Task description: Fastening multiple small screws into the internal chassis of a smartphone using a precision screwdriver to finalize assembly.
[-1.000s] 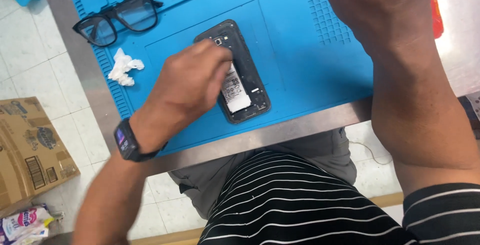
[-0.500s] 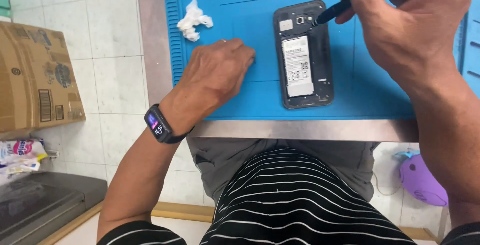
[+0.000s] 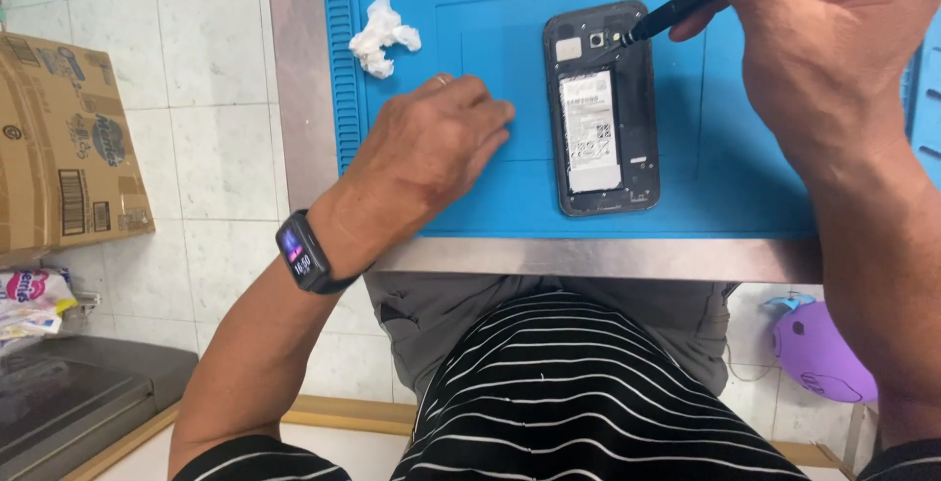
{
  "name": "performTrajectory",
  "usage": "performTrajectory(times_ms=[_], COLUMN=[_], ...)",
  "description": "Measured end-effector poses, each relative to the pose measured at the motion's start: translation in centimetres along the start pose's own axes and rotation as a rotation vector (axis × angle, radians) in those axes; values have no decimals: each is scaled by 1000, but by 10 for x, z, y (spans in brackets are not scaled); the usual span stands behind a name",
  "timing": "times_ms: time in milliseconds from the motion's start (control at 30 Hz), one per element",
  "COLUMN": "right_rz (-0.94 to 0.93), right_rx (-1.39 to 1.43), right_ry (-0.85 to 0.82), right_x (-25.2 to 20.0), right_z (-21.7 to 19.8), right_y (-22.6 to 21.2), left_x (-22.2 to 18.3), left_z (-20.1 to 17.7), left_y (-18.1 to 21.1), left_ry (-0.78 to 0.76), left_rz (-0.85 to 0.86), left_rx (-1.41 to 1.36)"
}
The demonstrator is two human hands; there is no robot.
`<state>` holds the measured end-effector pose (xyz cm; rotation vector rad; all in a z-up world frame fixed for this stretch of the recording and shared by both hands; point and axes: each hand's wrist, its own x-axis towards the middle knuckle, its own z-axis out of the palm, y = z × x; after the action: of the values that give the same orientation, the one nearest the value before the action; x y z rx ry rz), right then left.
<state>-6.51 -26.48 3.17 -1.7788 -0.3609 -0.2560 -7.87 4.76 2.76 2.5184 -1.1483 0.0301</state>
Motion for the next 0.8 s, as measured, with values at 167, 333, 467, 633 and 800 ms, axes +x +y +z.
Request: performTrajectory(times_ms=[167,333,467,633,800], right_rz=[-14,1,17,34,37], right_rx=[-7,-10,-19,-9,44], right_ry=[42,51,88,112,104], right_x=[5,8,10,10,10], right_z=[1,6,6,7,9], right_y=[-8,-16,-16,-12,-12], left_x=[3,9,14,11,6], left_z=[0,-5,3,14,25], left_y=[6,17,-2,-8,-4], left_ry=[-77,-228,-291,-111,136], left_rz=[-3,80,-6,21,-31], left_rx=[101,358,192,73,44])
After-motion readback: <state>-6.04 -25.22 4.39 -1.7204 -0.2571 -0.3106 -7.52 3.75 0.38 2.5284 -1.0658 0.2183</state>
